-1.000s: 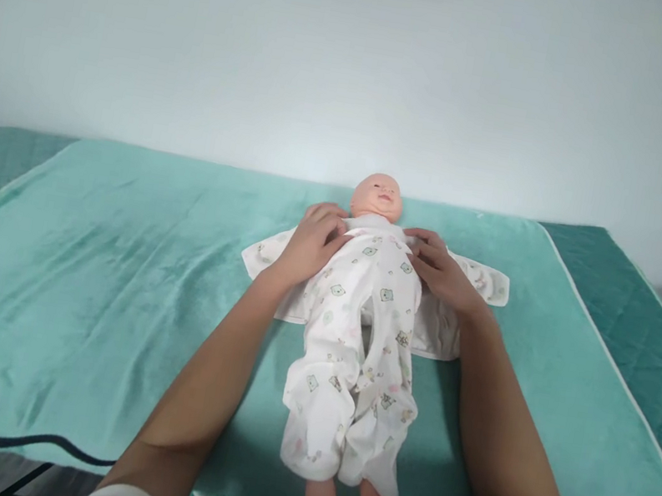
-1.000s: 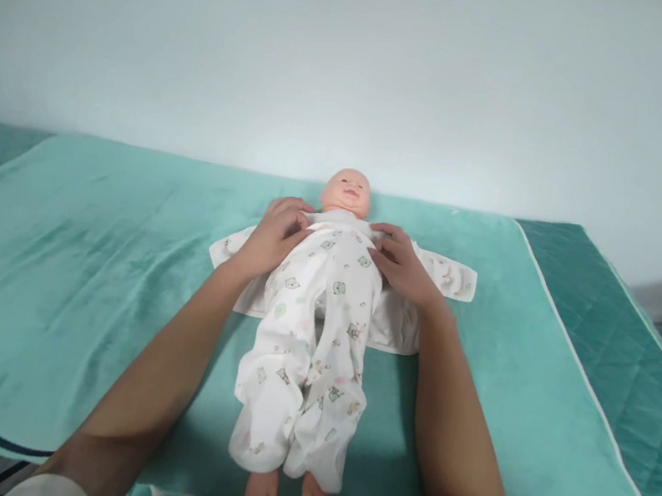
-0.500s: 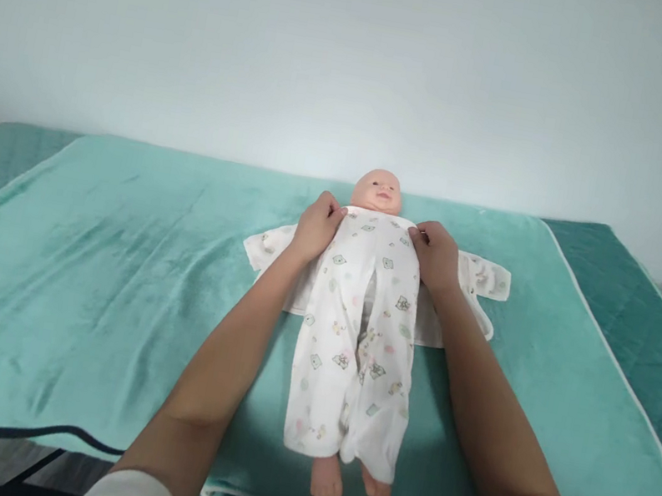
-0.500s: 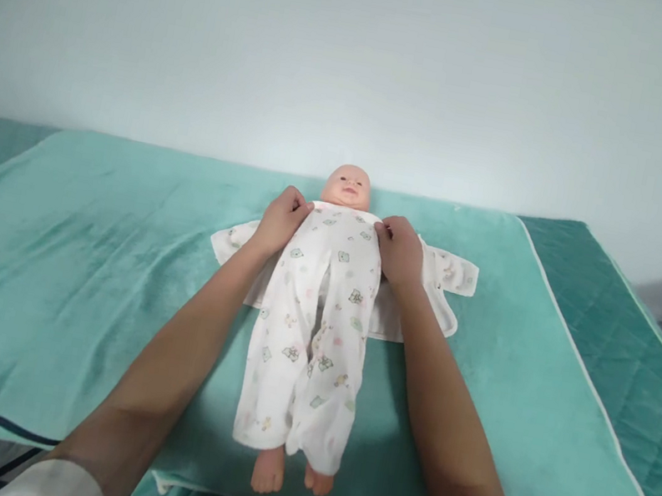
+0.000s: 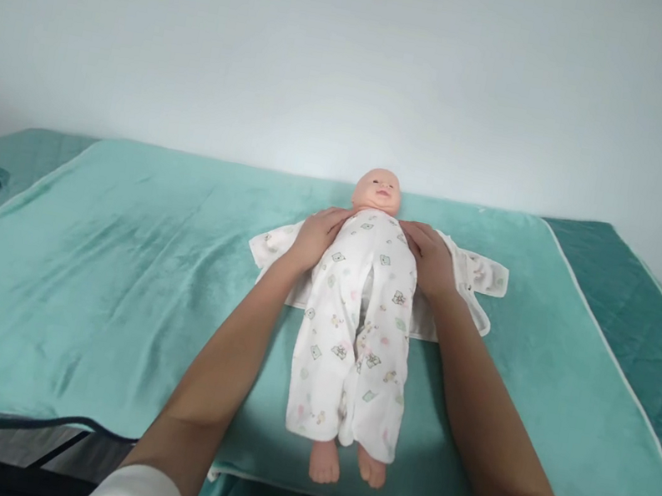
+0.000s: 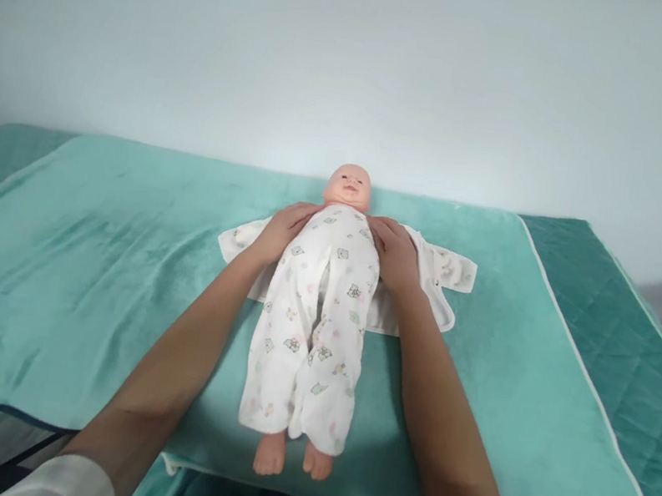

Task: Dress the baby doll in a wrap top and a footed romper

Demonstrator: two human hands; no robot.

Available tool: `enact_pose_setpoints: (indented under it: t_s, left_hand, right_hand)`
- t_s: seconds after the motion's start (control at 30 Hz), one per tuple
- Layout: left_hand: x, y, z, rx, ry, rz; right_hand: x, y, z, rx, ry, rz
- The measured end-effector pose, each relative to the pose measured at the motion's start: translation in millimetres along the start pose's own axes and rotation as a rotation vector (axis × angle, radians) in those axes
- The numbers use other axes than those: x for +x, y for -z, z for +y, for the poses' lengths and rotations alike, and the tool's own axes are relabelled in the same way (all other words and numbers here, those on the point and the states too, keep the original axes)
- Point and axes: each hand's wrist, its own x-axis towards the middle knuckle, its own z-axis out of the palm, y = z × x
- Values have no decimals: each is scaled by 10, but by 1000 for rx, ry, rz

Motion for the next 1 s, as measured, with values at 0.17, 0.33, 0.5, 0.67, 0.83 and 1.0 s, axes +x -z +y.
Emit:
enact_pose_setpoints:
  t_s: [0.17, 0.33, 0.5, 0.67, 0.83, 1.0]
  left_hand:
    - [-132, -13, -23, 71, -27, 62]
    - [-396, 19, -70, 187, -80, 92]
    - [-599, 53, -127, 365, -166, 40]
    - [-672, 32, -1, 404, -168, 197]
    - [-748, -23, 177, 149, 165, 250]
    - [-734, -43, 166, -180, 309, 225]
  right_hand:
    - [-95, 11, 75, 8, -32, -20]
    - [-323, 30, -30, -56, -72, 74]
    - [-445, 67, -186, -11, -296, 54]
    - [-404, 85, -185, 165, -415, -89]
    - [-421, 45, -187, 604, -447, -117]
    - [-434, 8, -194, 865, -621, -127]
